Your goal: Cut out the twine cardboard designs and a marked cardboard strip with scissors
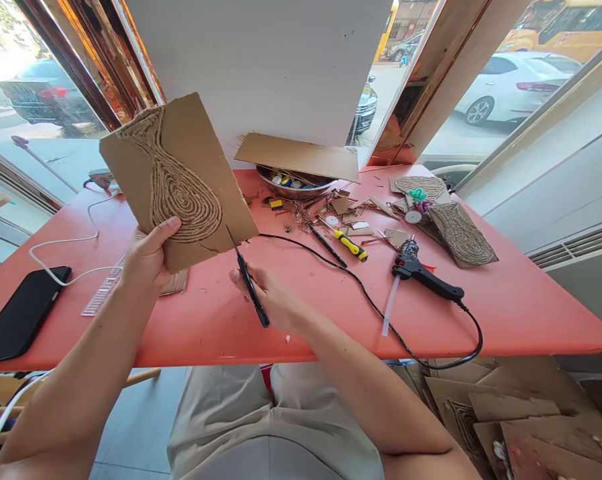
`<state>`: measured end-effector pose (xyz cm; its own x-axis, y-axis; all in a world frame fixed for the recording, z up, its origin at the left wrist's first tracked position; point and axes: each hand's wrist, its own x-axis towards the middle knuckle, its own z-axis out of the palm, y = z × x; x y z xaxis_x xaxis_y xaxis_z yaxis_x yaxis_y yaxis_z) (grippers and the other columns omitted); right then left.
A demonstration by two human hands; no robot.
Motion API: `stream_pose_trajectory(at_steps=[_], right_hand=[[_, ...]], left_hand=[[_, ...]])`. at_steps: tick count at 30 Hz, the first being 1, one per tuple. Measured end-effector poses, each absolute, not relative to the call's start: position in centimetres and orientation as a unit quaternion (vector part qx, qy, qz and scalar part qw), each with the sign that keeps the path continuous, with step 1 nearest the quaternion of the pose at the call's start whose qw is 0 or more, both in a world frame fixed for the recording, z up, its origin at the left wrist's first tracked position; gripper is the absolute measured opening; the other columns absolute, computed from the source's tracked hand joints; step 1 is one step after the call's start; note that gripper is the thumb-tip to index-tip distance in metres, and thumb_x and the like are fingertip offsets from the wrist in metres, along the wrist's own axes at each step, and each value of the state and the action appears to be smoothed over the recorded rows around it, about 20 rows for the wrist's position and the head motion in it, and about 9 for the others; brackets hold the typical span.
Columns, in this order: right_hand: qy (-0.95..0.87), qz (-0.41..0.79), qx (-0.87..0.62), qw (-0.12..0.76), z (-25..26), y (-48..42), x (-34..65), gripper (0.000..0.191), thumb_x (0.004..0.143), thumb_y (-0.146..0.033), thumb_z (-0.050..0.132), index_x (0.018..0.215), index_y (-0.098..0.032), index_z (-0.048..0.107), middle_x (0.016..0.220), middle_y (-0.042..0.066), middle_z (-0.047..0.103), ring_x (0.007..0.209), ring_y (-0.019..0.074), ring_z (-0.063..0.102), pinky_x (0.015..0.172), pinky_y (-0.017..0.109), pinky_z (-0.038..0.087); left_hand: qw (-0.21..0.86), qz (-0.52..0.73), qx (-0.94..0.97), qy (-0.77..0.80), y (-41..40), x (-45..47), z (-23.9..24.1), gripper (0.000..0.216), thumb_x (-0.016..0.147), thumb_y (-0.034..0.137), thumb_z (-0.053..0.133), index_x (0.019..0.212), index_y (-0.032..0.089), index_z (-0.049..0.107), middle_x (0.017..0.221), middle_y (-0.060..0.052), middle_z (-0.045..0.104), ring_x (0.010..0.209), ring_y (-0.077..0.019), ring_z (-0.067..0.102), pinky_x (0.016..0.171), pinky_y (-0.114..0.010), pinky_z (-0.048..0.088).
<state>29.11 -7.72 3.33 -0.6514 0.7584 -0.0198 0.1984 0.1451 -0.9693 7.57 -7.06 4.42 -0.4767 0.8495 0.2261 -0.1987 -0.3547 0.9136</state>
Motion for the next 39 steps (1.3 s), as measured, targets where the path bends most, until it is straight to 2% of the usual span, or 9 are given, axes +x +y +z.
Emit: stream_pose_trajectory(at_steps=[5,10,16,23,28,32,39], right_hand=[[-0.739,0.512,-0.355,0.257,3.2,-7.8,29.0,0.067,0.093,-0.088,0.044,0.073,-0.024,0.050,0.063,-0.002,0.048,0.061,0.0155,0.047,0.059,0.031,0.036],[-0.732,0.497,-0.379,0.272,3.8,-8.2,28.5,0.074,0.086,-0.097,0.041,0.065,-0.026,0.039,0.057,-0.002,0.040,0.054,0.0140,0.040,0.053,0.030,0.028],[-0.729,0.484,-0.395,0.280,4.0,-8.4,28.4,0.077,0.083,-0.100,0.043,0.060,-0.026,0.034,0.054,-0.003,0.034,0.050,0.0118,0.034,0.051,0.030,0.023],[-0.700,0.552,-0.355,0.282,4.3,-8.3,28.2,0.072,0.082,-0.096,0.047,0.064,-0.026,0.041,0.055,-0.004,0.046,0.050,0.0125,0.045,0.051,0.029,0.035],[-0.710,0.521,-0.380,0.282,4.5,-8.5,28.4,0.071,0.086,-0.091,0.048,0.060,-0.026,0.040,0.051,-0.003,0.048,0.048,0.0124,0.046,0.050,0.028,0.033],[-0.706,0.518,-0.388,0.287,4.2,-8.4,28.5,0.071,0.085,-0.091,0.050,0.058,-0.026,0.037,0.047,-0.003,0.047,0.044,0.0125,0.046,0.049,0.029,0.034],[-0.736,0.480,-0.360,0.313,4.3,-8.1,28.3,0.073,0.083,-0.097,0.041,0.064,-0.027,0.034,0.056,-0.003,0.042,0.054,0.0135,0.041,0.053,0.031,0.031]], left_hand=[[0.352,0.739,0.369,0.440,-7.0,7.5,4.4,0.077,0.052,0.048,0.102,0.122,0.025,0.078,0.103,-0.007,0.084,0.115,-0.0380,0.078,0.097,-0.048,0.069],[0.354,0.740,0.372,0.434,-7.0,7.4,4.4,0.080,0.051,0.052,0.103,0.121,0.025,0.079,0.104,-0.008,0.084,0.109,-0.0367,0.080,0.093,-0.048,0.070],[0.352,0.744,0.368,0.433,-7.1,7.3,4.6,0.089,0.044,0.057,0.106,0.123,0.025,0.080,0.101,-0.008,0.085,0.103,-0.0360,0.081,0.094,-0.050,0.070],[0.346,0.738,0.384,0.434,-7.1,7.6,4.5,0.082,0.046,0.053,0.105,0.119,0.023,0.081,0.098,-0.007,0.085,0.103,-0.0353,0.081,0.095,-0.051,0.069],[0.342,0.737,0.390,0.433,-7.2,7.7,4.5,0.080,0.047,0.052,0.105,0.116,0.020,0.081,0.099,-0.009,0.085,0.107,-0.0364,0.081,0.096,-0.050,0.069],[0.334,0.745,0.382,0.433,-7.3,7.6,4.5,0.076,0.045,0.053,0.106,0.110,0.022,0.083,0.096,-0.007,0.085,0.103,-0.0348,0.081,0.095,-0.049,0.070],[0.336,0.740,0.383,0.440,-7.3,8.1,4.7,0.076,0.045,0.051,0.105,0.111,0.021,0.083,0.092,-0.007,0.085,0.098,-0.0340,0.082,0.094,-0.050,0.069]])
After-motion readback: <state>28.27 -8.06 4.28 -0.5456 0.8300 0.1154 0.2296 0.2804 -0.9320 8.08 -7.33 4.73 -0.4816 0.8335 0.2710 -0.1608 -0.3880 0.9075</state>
